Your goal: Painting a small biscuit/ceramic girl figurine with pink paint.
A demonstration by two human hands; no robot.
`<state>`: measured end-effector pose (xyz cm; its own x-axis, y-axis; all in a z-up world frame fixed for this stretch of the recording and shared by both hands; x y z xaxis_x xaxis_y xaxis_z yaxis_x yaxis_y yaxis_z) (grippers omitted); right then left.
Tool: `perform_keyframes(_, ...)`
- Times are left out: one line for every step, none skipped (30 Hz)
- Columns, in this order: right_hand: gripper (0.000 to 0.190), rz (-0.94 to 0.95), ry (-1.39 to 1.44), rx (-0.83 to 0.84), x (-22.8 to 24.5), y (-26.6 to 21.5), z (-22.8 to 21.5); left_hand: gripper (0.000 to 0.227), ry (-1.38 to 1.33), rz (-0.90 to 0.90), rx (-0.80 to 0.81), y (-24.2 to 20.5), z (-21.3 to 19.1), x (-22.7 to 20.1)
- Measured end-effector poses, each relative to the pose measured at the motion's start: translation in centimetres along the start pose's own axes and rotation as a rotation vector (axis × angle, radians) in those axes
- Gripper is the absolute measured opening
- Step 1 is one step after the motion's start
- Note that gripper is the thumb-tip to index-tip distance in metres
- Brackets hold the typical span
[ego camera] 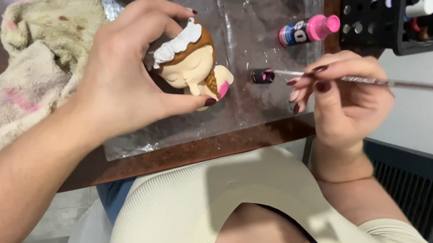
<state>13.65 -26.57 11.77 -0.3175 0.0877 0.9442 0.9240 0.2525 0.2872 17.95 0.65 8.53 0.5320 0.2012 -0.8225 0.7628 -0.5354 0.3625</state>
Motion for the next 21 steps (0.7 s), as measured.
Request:
perform_keyframes(0.016, 0.019, -0.046, 0.051, 0.7, 0.8, 0.9, 0.060, 0.003, 0.005, -0.033, 0.2, -0.3, -0.3)
perform_keyframes(0.016, 0.018, -0.045, 0.054, 0.9, 1.7, 1.0, 0.060, 0.005, 0.003, -0.035, 0.0, -0.2, -0.1)
perform_keyframes(0.015, 0.025, -0.085, 0.115, 1.0, 2.6, 1.4, 0.060, 0.005, -0.047, -0.046, -0.3, -0.2, 0.4)
perform_keyframes(0.014, 0.036, -0.126, 0.175, 1.1, 3.5, 1.8, 0.059, 0.001, -0.098, -0.054, -0.5, 0.0, 1.0)
perform_keyframes(0.014, 0.039, -0.125, 0.177, 0.7, 4.1, 1.5, 0.059, 0.000, -0.101, -0.055, -0.5, 0.0, 0.9)
perform_keyframes(0.015, 0.021, -0.121, 0.283, 0.2, 4.7, 1.9, 0.057, -0.028, -0.142, -0.076, -0.6, 0.0, 1.1)
perform_keyframes(0.018, 0.001, -0.116, 0.389, -0.2, 5.1, 2.4, 0.055, -0.056, -0.183, -0.097, -0.7, -0.1, 1.4)
perform_keyframes(0.018, 0.005, -0.116, 0.395, -0.5, 5.6, 2.4, 0.055, -0.059, -0.187, -0.101, -0.8, 0.0, 1.4)
perform_keyframes(0.018, -0.016, -0.170, 0.437, -0.7, 5.9, 2.8, 0.056, -0.038, -0.207, -0.114, -0.8, -0.1, 1.5)
perform_keyframes(0.018, -0.039, -0.224, 0.481, -0.9, 6.4, 3.2, 0.057, -0.016, -0.227, -0.127, -0.8, -0.2, 1.5)
perform_keyframes(0.018, -0.038, -0.223, 0.487, -1.1, 6.6, 3.4, 0.057, -0.017, -0.231, -0.133, -0.8, -0.3, 1.4)
perform_keyframes(0.015, -0.093, -0.276, 0.526, -1.0, 6.8, 3.9, 0.057, -0.037, -0.248, -0.143, -0.8, -0.4, 1.4)
perform_keyframes(0.014, -0.148, -0.330, 0.564, -1.0, 7.0, 4.4, 0.056, -0.056, -0.264, -0.153, -0.7, -0.5, 1.4)
perform_keyframes(0.014, -0.141, -0.328, 0.566, -1.5, 6.8, 4.4, 0.056, -0.061, -0.269, -0.152, -0.6, -0.6, 1.2)
perform_keyframes(0.014, -0.123, -0.247, 0.572, -1.9, 6.6, 4.3, 0.056, -0.056, -0.307, -0.150, -0.6, -0.6, 1.2)
perform_keyframes(0.015, -0.104, -0.166, 0.578, -2.3, 6.4, 4.3, 0.056, -0.051, -0.347, -0.149, -0.6, -0.6, 1.2)
perform_keyframes(0.015, -0.096, -0.164, 0.582, -2.8, 6.2, 4.1, 0.056, -0.057, -0.353, -0.149, -0.4, -0.8, 1.2)
perform_keyframes(0.015, -0.053, -0.085, 0.611, -3.6, 6.0, 4.1, 0.056, -0.058, -0.343, -0.160, -0.2, -1.0, 1.0)
perform_keyframes(0.016, -0.009, -0.005, 0.639, -4.3, 5.7, 4.0, 0.055, -0.059, -0.333, -0.172, 0.0, -1.2, 0.8)
perform_keyframes(0.016, -0.001, -0.004, 0.638, -4.6, 5.5, 4.0, 0.055, -0.064, -0.337, -0.169, 0.0, -1.2, 1.0)
perform_keyframes(0.015, 0.027, 0.019, 0.647, -4.9, 5.3, 4.1, 0.055, -0.053, -0.337, -0.168, 0.1, -1.1, 1.0)
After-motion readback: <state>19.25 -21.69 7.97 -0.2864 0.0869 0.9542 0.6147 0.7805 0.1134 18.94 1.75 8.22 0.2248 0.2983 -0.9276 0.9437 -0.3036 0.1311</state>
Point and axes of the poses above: each hand's wrist, its own y-axis towards the middle knuckle, its own z-axis out of the palm, x = y × z, the point moved 7 cm from there along y, towards the middle knuckle, and after that the axes turned 11 degrees about x, right-handed, at the moved point
